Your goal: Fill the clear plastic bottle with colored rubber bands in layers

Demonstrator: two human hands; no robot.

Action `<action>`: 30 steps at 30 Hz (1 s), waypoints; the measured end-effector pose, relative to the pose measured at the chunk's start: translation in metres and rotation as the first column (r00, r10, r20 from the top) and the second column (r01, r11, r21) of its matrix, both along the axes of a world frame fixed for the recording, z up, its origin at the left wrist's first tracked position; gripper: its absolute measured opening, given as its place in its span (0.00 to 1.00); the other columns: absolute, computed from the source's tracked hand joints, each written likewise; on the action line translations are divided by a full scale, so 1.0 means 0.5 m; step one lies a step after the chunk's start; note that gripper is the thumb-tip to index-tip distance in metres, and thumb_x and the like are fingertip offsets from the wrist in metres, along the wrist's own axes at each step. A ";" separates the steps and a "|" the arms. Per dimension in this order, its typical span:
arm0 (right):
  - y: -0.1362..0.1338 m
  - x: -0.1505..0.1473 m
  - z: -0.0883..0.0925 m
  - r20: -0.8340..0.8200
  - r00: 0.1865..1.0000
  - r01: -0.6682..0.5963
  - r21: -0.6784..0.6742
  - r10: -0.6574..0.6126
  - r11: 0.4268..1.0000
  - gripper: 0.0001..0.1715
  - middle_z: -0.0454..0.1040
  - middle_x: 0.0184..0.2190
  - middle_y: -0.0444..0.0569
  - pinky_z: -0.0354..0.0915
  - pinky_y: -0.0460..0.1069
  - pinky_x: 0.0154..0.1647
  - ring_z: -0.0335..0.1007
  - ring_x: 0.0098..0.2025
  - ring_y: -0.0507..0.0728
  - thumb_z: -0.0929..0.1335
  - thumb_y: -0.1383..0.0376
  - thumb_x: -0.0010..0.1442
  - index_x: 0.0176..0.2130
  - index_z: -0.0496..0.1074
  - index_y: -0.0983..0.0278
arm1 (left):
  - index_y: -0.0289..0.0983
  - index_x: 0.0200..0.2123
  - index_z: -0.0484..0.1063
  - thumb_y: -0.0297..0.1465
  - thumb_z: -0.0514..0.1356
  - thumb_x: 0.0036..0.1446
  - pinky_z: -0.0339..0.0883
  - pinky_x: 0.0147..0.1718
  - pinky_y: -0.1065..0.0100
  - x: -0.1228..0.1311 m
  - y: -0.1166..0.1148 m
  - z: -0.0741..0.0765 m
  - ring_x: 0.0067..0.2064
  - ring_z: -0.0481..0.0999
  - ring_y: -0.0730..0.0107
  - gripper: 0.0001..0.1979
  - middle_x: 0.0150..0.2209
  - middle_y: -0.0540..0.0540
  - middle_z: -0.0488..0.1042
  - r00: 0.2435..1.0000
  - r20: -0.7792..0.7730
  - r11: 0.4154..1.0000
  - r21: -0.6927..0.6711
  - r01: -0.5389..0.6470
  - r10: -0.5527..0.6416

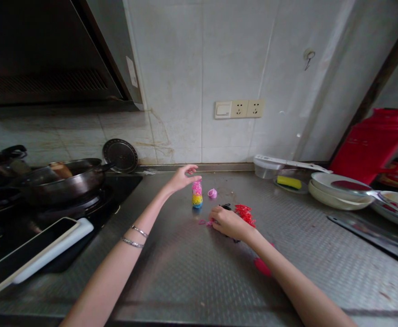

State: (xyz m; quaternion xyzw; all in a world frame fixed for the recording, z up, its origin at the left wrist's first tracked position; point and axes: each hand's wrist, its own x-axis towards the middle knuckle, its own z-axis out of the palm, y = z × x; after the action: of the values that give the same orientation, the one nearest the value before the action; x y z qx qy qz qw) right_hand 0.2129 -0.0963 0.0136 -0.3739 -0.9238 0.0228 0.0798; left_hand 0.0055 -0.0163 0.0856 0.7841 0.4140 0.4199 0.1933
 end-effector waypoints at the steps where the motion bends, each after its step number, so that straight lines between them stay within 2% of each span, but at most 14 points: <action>1: 0.000 0.000 0.000 -0.002 1.000 0.001 0.000 -0.001 1.000 0.09 0.69 0.37 0.52 0.58 0.45 0.39 0.64 0.42 0.55 0.60 0.69 0.56 0.34 0.69 0.67 | 0.34 0.47 0.65 0.37 0.63 0.43 0.62 0.39 0.67 0.000 -0.003 -0.020 0.42 0.69 0.67 0.27 0.43 0.41 0.70 1.000 0.030 0.999 -0.049 0.000 0.002; 4: 0.000 -0.001 -0.001 -0.003 1.000 0.005 0.004 -0.005 1.000 0.09 0.69 0.36 0.53 0.59 0.45 0.40 0.64 0.42 0.55 0.60 0.69 0.57 0.35 0.69 0.68 | 0.34 0.52 0.58 0.35 0.65 0.41 0.62 0.43 0.63 0.003 -0.008 -0.072 0.47 0.68 0.63 0.34 0.46 0.38 0.68 0.997 0.078 0.985 -0.170 0.013 0.001; 6: -0.001 -0.001 -0.001 -0.004 1.000 0.000 0.012 0.000 1.000 0.10 0.69 0.36 0.53 0.59 0.45 0.40 0.64 0.42 0.55 0.60 0.69 0.57 0.35 0.69 0.68 | 0.34 0.53 0.56 0.34 0.65 0.40 0.62 0.43 0.62 0.004 -0.009 -0.096 0.47 0.68 0.63 0.36 0.46 0.38 0.68 0.989 0.145 0.972 -0.234 0.034 0.000; 10: -0.005 0.001 0.003 -0.018 1.000 -0.012 0.016 0.012 1.000 0.10 0.69 0.36 0.53 0.59 0.45 0.38 0.65 0.42 0.55 0.60 0.69 0.57 0.34 0.68 0.68 | 0.34 0.52 0.56 0.30 0.65 0.40 0.65 0.41 0.65 0.007 -0.011 -0.125 0.44 0.70 0.66 0.35 0.43 0.41 0.69 0.952 0.306 0.929 -0.347 0.127 -0.016; 15: -0.004 0.005 0.008 -0.103 0.995 0.011 0.018 -0.010 1.000 0.09 0.69 0.37 0.53 0.59 0.45 0.38 0.65 0.40 0.54 0.60 0.69 0.56 0.35 0.68 0.67 | 0.34 0.46 0.60 0.30 0.66 0.39 0.65 0.41 0.67 0.006 -0.019 -0.157 0.41 0.72 0.69 0.29 0.39 0.45 0.71 0.907 0.419 0.882 -0.414 0.226 -0.036; 20: 0.004 0.006 0.005 -0.280 0.960 -0.004 -0.048 -0.009 0.999 0.09 0.71 0.33 0.51 0.59 0.45 0.37 0.66 0.36 0.52 0.62 0.70 0.53 0.35 0.69 0.67 | 0.34 0.43 0.64 0.30 0.67 0.37 0.65 0.42 0.65 0.007 -0.019 -0.176 0.40 0.72 0.68 0.27 0.40 0.46 0.72 0.886 0.462 0.868 -0.420 0.264 -0.046; 25: 0.009 0.002 0.002 -0.448 0.894 -0.039 -0.093 -0.006 0.995 0.08 0.72 0.28 0.48 0.59 0.44 0.33 0.65 0.30 0.50 0.62 0.70 0.53 0.31 0.71 0.67 | 0.32 0.35 0.69 0.33 0.66 0.38 0.64 0.41 0.66 0.008 -0.017 -0.181 0.38 0.72 0.68 0.19 0.36 0.45 0.74 0.922 0.381 0.888 -0.394 0.235 -0.075; 30: 0.028 -0.002 0.007 -0.600 0.793 -0.008 -0.184 -0.105 0.983 0.07 0.72 0.25 0.46 0.61 0.43 0.30 0.67 0.27 0.50 0.63 0.69 0.51 0.31 0.70 0.68 | 0.31 0.34 0.69 0.35 0.65 0.41 0.64 0.39 0.67 0.007 -0.015 -0.182 0.37 0.71 0.67 0.17 0.35 0.45 0.74 0.950 0.304 0.906 -0.377 0.195 -0.078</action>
State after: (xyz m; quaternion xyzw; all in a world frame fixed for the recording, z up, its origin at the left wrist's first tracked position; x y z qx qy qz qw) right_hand 0.2119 -0.0824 0.0170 -0.3759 -0.8337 0.2212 0.3386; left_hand 0.0092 -0.0236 -0.0055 0.6869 0.4034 0.4184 0.4363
